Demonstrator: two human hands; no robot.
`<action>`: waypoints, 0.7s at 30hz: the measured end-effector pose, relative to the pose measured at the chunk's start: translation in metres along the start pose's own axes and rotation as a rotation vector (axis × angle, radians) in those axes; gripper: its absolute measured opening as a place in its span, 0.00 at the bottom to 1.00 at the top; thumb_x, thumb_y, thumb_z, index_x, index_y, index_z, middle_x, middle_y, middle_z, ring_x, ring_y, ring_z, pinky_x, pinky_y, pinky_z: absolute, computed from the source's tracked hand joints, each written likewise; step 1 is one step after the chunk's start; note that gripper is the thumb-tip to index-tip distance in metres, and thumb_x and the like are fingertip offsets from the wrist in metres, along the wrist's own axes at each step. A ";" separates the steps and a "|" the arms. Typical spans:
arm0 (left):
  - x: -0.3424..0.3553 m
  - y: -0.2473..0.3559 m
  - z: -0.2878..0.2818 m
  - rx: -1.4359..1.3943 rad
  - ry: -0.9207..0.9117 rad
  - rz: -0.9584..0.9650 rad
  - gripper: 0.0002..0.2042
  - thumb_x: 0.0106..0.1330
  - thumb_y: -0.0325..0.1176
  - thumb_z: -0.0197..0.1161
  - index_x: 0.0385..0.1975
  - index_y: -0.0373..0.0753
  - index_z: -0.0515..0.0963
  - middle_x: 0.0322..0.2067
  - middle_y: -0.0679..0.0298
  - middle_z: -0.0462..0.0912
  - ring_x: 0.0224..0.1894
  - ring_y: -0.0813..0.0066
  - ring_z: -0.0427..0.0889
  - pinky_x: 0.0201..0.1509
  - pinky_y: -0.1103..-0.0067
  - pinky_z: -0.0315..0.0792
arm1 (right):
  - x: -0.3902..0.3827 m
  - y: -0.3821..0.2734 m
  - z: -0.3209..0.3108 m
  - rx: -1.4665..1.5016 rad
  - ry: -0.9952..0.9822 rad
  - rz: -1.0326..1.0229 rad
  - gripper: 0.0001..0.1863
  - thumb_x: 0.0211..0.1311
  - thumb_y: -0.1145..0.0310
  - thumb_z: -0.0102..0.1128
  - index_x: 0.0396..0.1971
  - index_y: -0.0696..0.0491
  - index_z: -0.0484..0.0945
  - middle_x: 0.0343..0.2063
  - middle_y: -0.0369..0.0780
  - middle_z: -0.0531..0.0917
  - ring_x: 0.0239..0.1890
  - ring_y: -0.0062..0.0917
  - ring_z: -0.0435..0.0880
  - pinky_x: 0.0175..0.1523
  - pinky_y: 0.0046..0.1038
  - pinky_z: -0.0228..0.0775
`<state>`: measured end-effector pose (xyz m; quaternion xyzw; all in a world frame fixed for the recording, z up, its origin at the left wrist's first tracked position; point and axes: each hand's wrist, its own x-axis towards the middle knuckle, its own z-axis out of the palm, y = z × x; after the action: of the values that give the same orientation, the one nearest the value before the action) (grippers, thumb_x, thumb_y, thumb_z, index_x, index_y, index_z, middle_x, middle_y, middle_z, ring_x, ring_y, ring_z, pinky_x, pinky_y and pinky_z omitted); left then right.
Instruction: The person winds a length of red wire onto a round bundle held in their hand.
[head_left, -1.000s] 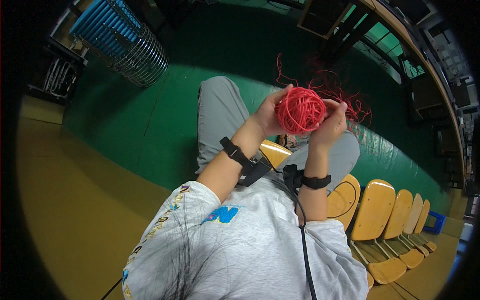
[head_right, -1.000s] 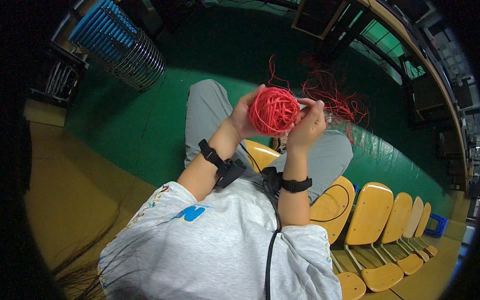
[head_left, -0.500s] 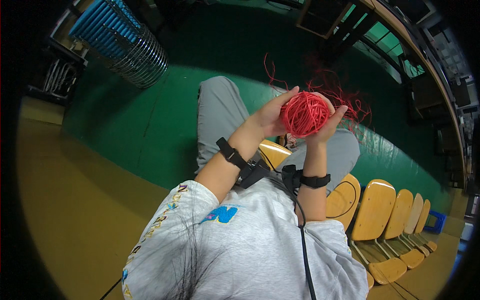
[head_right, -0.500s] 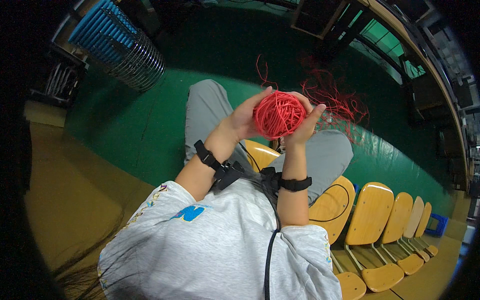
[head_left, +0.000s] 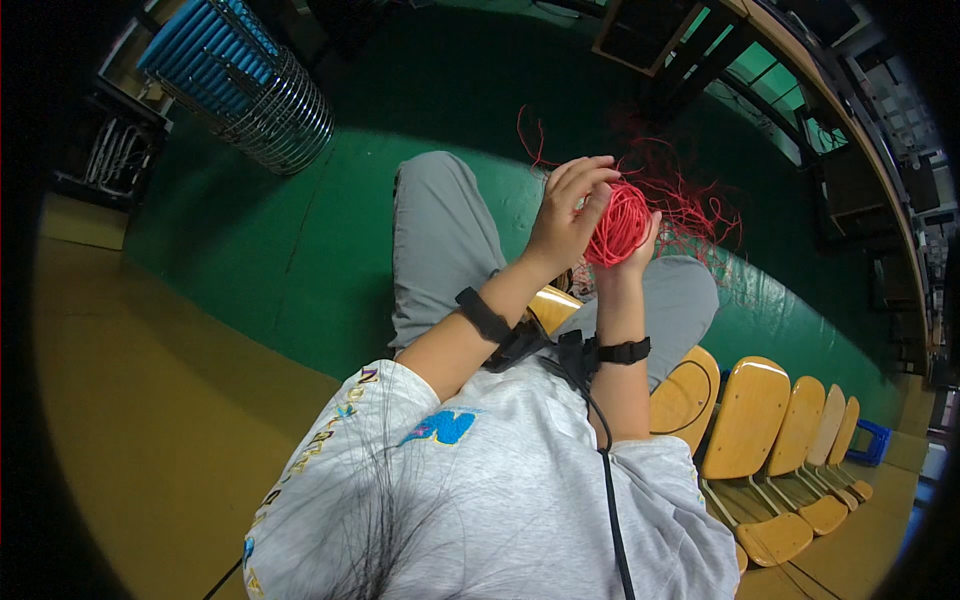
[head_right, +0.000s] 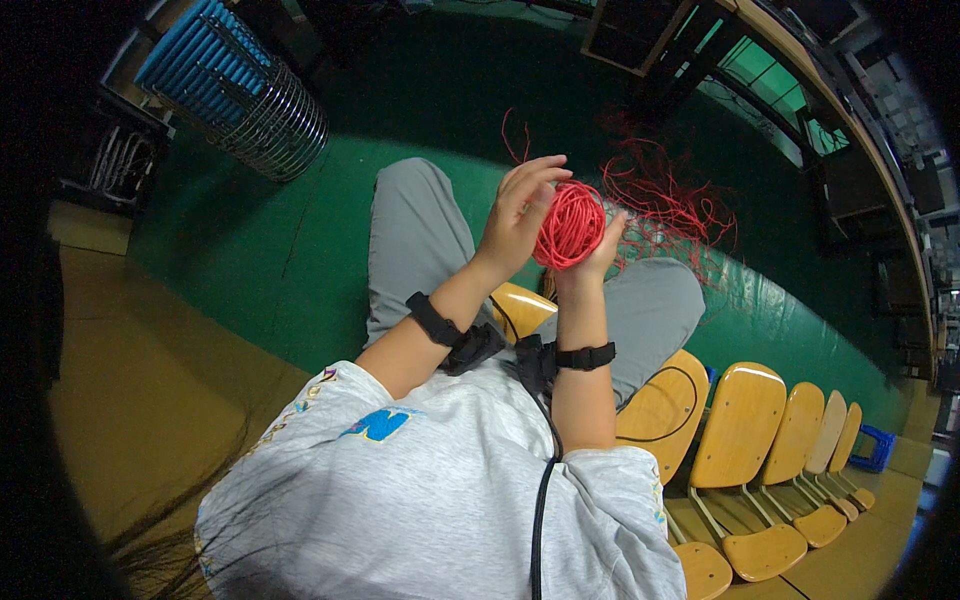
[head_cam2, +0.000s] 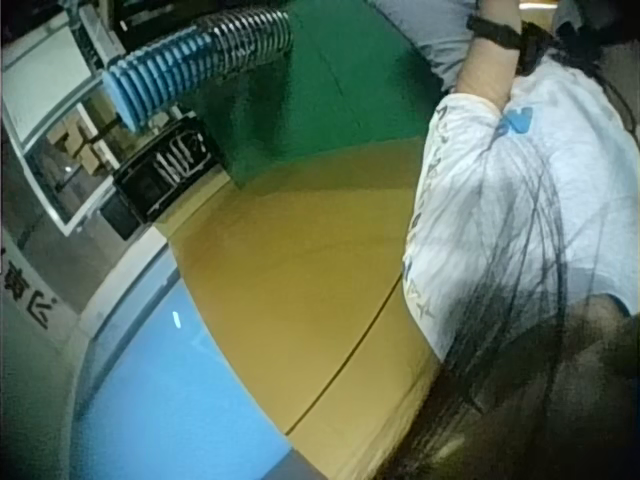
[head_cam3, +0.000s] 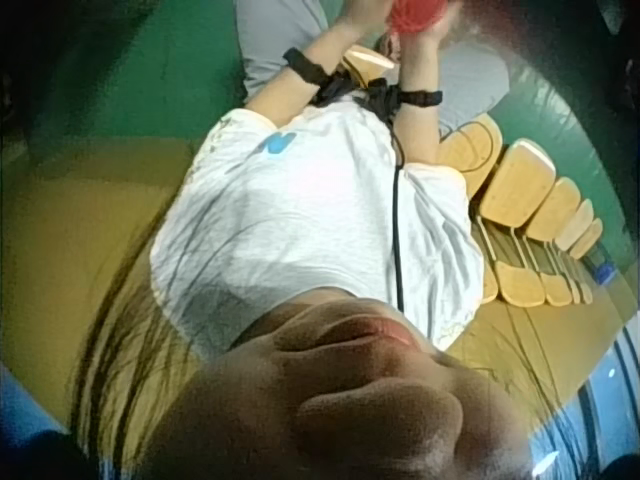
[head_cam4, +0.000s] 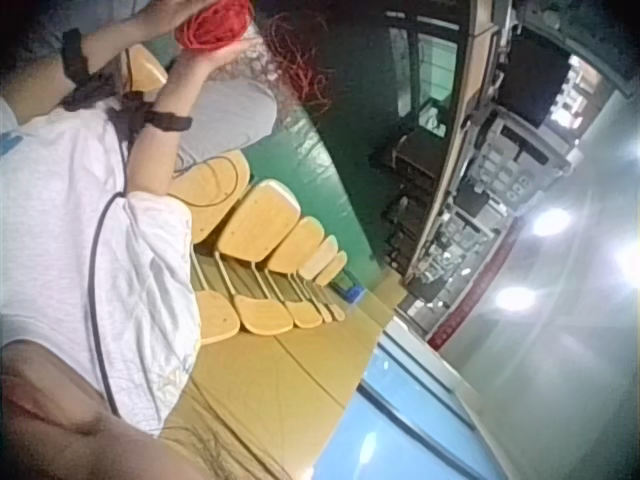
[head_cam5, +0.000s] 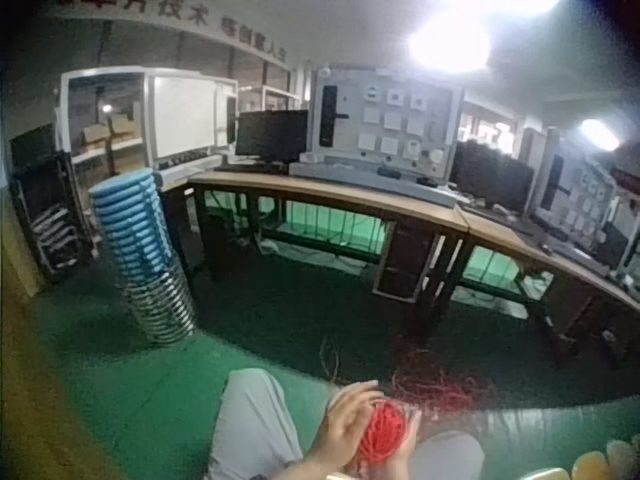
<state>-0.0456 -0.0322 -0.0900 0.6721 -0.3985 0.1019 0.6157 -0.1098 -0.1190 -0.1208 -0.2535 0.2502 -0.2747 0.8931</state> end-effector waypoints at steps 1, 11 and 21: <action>0.003 0.005 -0.002 -0.005 -0.003 0.002 0.17 0.68 0.45 0.46 0.42 0.37 0.75 0.49 0.58 0.74 0.50 0.62 0.73 0.55 0.72 0.65 | 0.001 -0.002 -0.004 0.028 0.036 -0.002 0.41 0.62 0.37 0.21 0.51 0.60 0.67 0.48 0.47 0.74 0.50 0.36 0.74 0.56 0.36 0.66; 0.008 0.015 -0.007 -0.134 -0.307 0.033 0.19 0.68 0.42 0.45 0.53 0.40 0.69 0.50 0.55 0.72 0.54 0.56 0.70 0.58 0.70 0.63 | -0.007 -0.016 0.001 -0.077 -0.012 -0.018 0.35 0.65 0.41 0.28 0.49 0.59 0.69 0.45 0.46 0.77 0.47 0.33 0.76 0.53 0.33 0.68; 0.004 -0.003 -0.002 -0.234 0.062 -0.337 0.21 0.71 0.47 0.39 0.35 0.35 0.74 0.35 0.61 0.76 0.37 0.72 0.76 0.45 0.78 0.70 | -0.014 -0.012 0.023 -0.265 0.050 -0.043 0.29 0.66 0.44 0.31 0.39 0.54 0.74 0.31 0.36 0.80 0.28 0.22 0.78 0.31 0.23 0.69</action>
<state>-0.0399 -0.0328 -0.0893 0.6496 -0.2705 -0.0291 0.7100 -0.1109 -0.1114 -0.0920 -0.3677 0.3013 -0.2644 0.8391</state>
